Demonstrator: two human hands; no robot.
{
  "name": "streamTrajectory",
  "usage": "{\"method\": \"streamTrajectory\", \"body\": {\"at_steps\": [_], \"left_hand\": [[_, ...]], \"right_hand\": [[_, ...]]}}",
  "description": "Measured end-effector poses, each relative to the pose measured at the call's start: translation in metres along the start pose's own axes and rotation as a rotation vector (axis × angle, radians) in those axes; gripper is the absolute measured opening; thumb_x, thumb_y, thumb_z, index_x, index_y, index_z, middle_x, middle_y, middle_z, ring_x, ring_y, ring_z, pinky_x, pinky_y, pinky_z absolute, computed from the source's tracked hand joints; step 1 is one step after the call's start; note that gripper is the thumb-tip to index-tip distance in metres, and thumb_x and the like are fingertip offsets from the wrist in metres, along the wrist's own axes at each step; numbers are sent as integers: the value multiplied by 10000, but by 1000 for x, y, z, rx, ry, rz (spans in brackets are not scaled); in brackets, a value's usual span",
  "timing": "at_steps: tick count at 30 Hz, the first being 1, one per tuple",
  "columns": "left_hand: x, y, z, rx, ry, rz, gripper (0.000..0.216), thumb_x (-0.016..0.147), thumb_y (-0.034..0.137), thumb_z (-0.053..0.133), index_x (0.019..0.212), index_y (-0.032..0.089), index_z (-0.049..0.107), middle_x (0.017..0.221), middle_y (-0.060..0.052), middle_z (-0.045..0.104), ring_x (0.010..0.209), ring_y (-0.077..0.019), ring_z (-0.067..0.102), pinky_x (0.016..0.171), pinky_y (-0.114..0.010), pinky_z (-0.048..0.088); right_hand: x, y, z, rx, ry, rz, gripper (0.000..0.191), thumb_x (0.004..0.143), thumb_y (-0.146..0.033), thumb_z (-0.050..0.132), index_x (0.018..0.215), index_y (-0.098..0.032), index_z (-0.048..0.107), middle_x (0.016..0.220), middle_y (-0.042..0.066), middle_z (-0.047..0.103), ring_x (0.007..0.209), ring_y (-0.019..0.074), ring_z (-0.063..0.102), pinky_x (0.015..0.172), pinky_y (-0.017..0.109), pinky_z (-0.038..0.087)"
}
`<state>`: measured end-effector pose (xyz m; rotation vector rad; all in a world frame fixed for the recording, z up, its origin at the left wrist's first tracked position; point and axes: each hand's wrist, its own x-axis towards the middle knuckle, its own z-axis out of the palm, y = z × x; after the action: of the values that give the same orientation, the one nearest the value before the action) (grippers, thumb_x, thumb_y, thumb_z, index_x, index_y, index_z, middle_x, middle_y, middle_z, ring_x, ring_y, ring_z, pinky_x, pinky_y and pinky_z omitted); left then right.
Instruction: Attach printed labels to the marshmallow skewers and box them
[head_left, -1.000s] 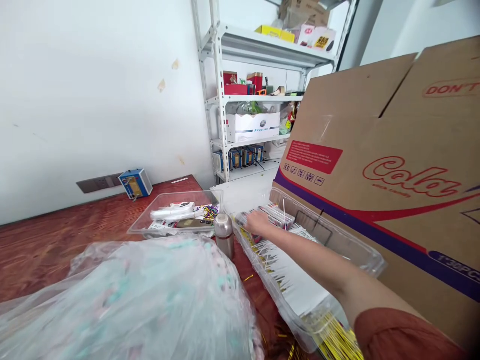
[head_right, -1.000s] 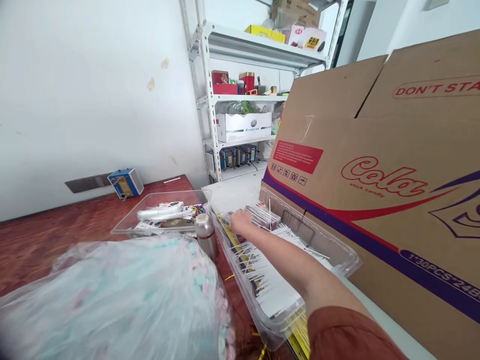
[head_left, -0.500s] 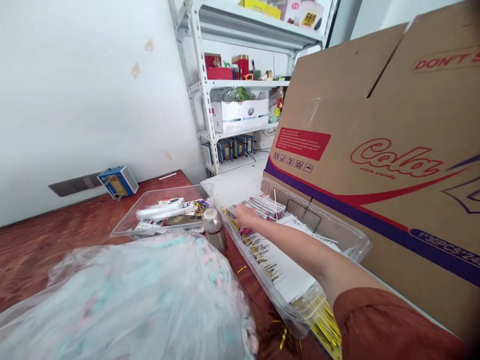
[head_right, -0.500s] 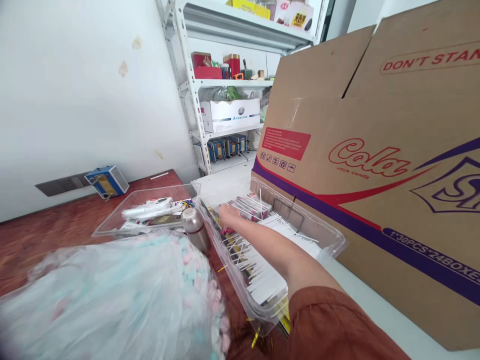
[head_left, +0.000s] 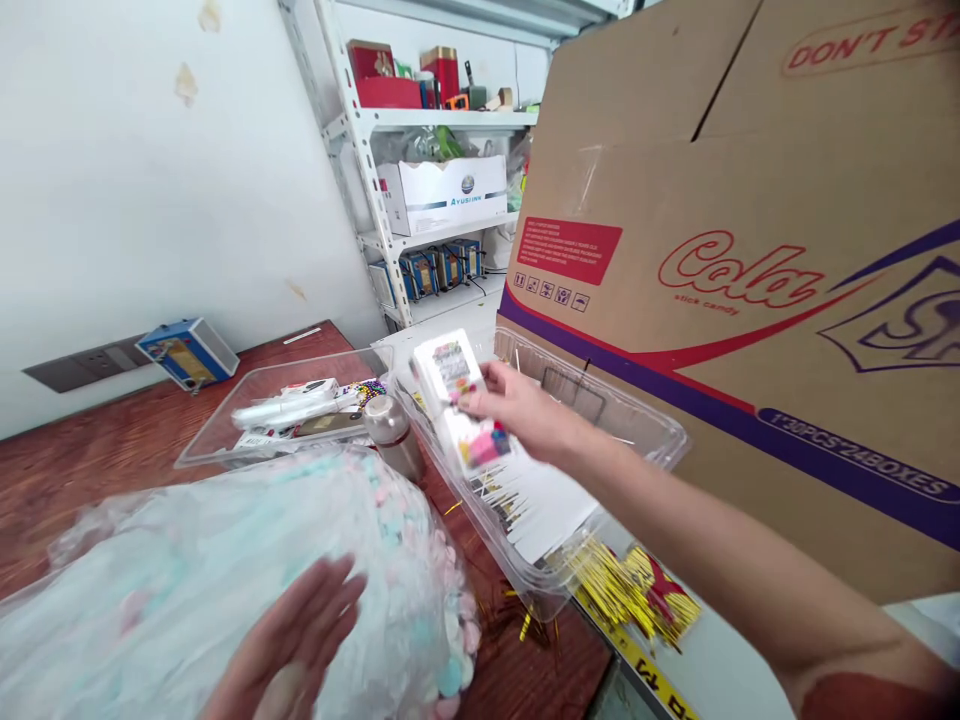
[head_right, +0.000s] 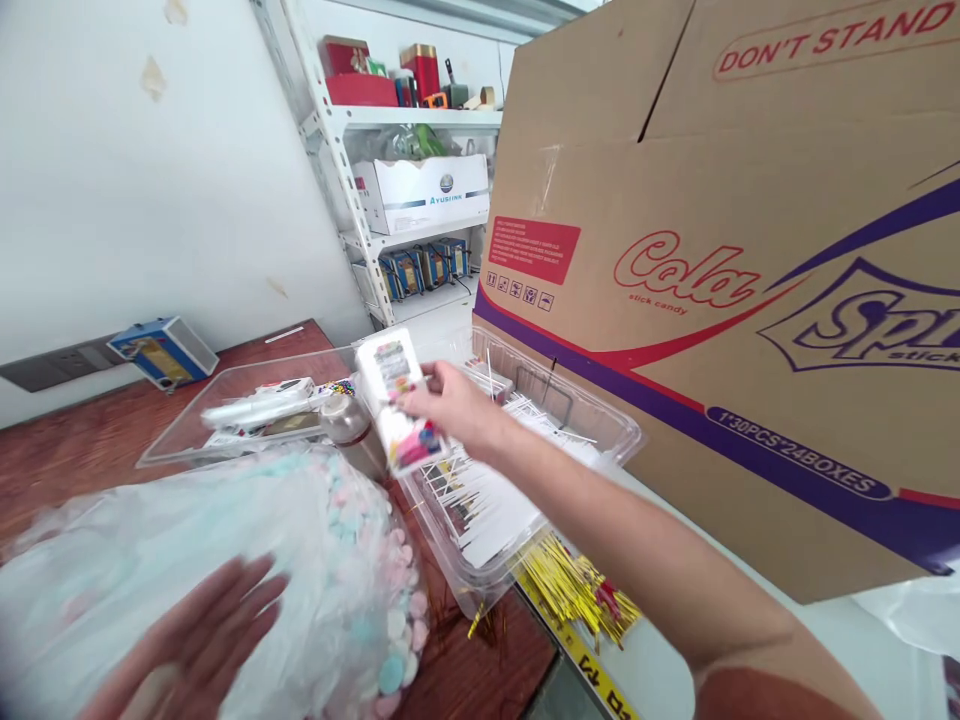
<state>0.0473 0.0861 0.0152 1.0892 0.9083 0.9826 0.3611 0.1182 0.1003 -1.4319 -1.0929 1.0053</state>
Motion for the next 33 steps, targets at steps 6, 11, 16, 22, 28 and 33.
{"method": "streamTrajectory", "body": {"at_steps": [6,11,16,22,28,33], "left_hand": [[24,24,97,-321,-288,-221,717,759,480,738,1385,215,510,1355,-138,597,1235,-340,551,1061,-476,416],[22,13,101,-513,-278,-243,556,766,365,748,1264,158,611,1122,-118,721,1025,-281,673,962,-405,495],[14,9,101,-628,-147,-267,421,821,360,670,1163,116,658,998,-111,748,882,-251,703,838,-374,549],[13,12,92,-591,-13,-142,505,804,378,715,1234,136,607,1041,-106,733,928,-250,689,840,-372,538],[2,6,81,-399,-147,-81,560,744,276,786,1252,164,578,1175,-128,693,996,-273,674,858,-385,522],[-3,-6,75,-185,-165,14,608,721,276,809,1267,181,561,1193,-122,690,1091,-282,640,944,-388,480]], "right_hand": [[-79,11,54,357,-104,-76,466,813,-294,698,1225,-217,494,1144,74,683,1013,203,666,840,342,551],[-82,18,51,374,-405,-41,352,874,-371,644,1178,-218,553,1035,36,700,901,188,678,798,327,539],[-85,25,50,-286,-165,-288,257,902,-373,602,1090,-209,662,1015,58,668,928,222,635,826,368,513],[-115,30,64,-564,16,-554,353,870,-345,649,1204,-246,592,1202,95,625,1138,280,563,959,434,468],[-110,26,75,-320,-5,-301,314,888,-482,581,1059,-221,616,954,67,683,849,224,655,738,354,547],[-89,24,75,-217,64,-164,601,750,-460,725,1243,-181,521,1040,87,661,706,178,629,675,362,558]]}}
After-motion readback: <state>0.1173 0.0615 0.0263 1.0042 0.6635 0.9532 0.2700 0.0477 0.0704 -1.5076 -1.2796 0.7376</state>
